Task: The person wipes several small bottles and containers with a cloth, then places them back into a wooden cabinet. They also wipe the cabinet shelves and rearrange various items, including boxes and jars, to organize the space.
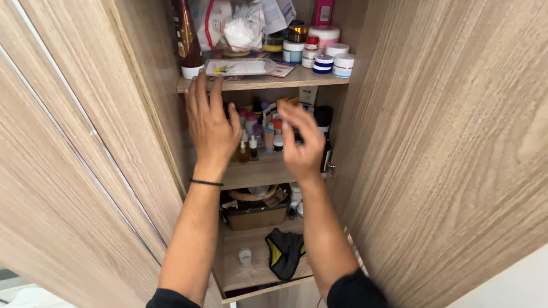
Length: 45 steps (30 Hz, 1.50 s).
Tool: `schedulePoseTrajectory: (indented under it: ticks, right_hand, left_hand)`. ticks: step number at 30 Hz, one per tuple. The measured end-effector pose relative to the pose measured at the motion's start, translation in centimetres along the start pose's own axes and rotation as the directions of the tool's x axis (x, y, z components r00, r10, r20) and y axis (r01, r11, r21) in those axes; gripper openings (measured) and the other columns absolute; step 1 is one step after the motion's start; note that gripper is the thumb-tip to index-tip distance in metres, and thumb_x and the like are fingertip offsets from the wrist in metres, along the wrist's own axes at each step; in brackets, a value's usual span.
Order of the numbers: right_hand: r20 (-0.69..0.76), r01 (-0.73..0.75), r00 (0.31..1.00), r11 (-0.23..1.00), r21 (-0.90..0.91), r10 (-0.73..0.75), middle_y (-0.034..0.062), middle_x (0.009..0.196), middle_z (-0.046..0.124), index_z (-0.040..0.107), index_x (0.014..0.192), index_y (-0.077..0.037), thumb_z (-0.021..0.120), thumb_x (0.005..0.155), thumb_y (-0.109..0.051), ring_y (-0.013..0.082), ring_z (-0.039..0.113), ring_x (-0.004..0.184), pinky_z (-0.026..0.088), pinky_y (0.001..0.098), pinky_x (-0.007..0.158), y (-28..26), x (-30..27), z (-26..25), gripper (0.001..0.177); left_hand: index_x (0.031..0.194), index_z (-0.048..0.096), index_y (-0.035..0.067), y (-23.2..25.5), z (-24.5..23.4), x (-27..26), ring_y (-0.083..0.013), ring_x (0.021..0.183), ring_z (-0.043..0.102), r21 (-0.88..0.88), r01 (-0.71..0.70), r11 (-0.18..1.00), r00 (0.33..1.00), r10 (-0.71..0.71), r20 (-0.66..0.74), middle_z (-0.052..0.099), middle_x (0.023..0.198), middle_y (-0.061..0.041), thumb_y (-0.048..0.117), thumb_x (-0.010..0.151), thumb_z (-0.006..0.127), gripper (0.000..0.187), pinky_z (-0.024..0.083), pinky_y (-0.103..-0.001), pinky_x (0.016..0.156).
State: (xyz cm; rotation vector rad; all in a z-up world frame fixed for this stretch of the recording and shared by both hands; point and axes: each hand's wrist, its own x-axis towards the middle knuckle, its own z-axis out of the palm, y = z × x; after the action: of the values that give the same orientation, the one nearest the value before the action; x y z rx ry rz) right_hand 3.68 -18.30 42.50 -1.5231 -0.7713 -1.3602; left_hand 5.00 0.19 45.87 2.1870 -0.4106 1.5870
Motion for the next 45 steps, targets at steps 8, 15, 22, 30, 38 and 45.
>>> schedulePoseTrajectory:
  ticks: [8,15,22,30,38,45]
  right_hand:
    - [0.287,0.028,0.957,0.97,-0.241,0.044,0.0168,0.142,0.062,0.068,0.131,-0.009,0.08,0.091,-0.014,0.0369,0.063,0.127,0.051,0.043,0.106,4.3,14.0,4.6,0.042]
    - [0.44,0.071,0.883,0.881,-0.468,0.162,0.0234,0.144,0.051,0.064,0.135,-0.014,0.089,0.063,-0.013,0.0458,0.063,0.111,0.052,0.0512,0.088,7.8,16.8,11.7,0.077]
    - [0.245,0.109,0.969,0.892,-0.44,0.003,0.0113,0.116,0.074,0.08,0.107,-0.009,0.076,0.09,-0.01,0.0343,0.073,0.099,0.059,0.0432,0.087,9.7,16.2,11.2,0.018]
    - [-0.119,0.104,0.982,0.942,-0.32,-0.149,0.0119,0.124,0.073,0.078,0.108,-0.003,0.076,0.093,0.001,0.023,0.077,0.1,0.064,0.0292,0.08,5.1,14.4,1.5,0.016]
    - [-0.054,0.177,0.977,0.928,-0.327,-0.205,0.0175,0.126,0.071,0.077,0.108,0.002,0.078,0.089,0.011,0.0281,0.072,0.118,0.06,0.0366,0.102,-1.2,3.1,-4.4,0.021]
    - [-0.045,-0.123,0.992,0.992,-0.041,0.121,0.0115,0.142,0.06,0.069,0.122,-0.006,0.078,0.089,0.013,0.0252,0.066,0.129,0.061,0.0347,0.099,-1.3,-9.0,-5.0,0.039]
  left_hand:
    - [0.149,0.046,-0.002,-1.1,0.8,0.6,-0.0475,0.148,0.032,-0.086,0.091,0.992,0.995,-0.086,0.056,0.033,0.16,-0.03,0.01,0.09,0.071,0.065,0.032,-0.053,0.122]
    - [0.144,0.052,-0.002,-2.1,0.0,0.6,-0.0449,0.148,0.035,-0.097,0.082,0.992,0.992,-0.071,0.108,0.035,0.159,-0.028,0.014,0.087,0.076,0.063,0.033,-0.051,0.122]
    - [0.14,0.055,-0.003,-1.6,-0.7,0.9,-0.0461,0.146,0.036,-0.159,0.1,0.982,0.991,-0.083,0.107,0.039,0.156,-0.029,0.015,0.086,0.078,0.061,0.034,-0.051,0.12]
    - [0.146,0.051,-0.003,0.1,-2.5,0.3,-0.0396,0.149,0.048,-0.424,0.11,0.899,0.99,-0.135,-0.029,0.047,0.159,-0.024,0.015,0.098,0.076,0.057,0.04,-0.046,0.126]
    - [0.154,0.033,0.002,1.2,-2.4,-2.9,-0.0251,0.128,0.06,-0.856,0.515,0.041,0.85,-0.151,0.505,0.058,0.142,-0.016,0.032,0.09,0.078,0.084,0.052,-0.042,0.104]
    - [0.151,0.043,-0.002,-0.8,-1.5,-12.1,-0.0214,0.135,0.057,-0.799,0.594,0.091,0.796,-0.209,0.568,0.059,0.144,-0.012,0.019,0.091,0.081,0.074,0.044,-0.037,0.118]
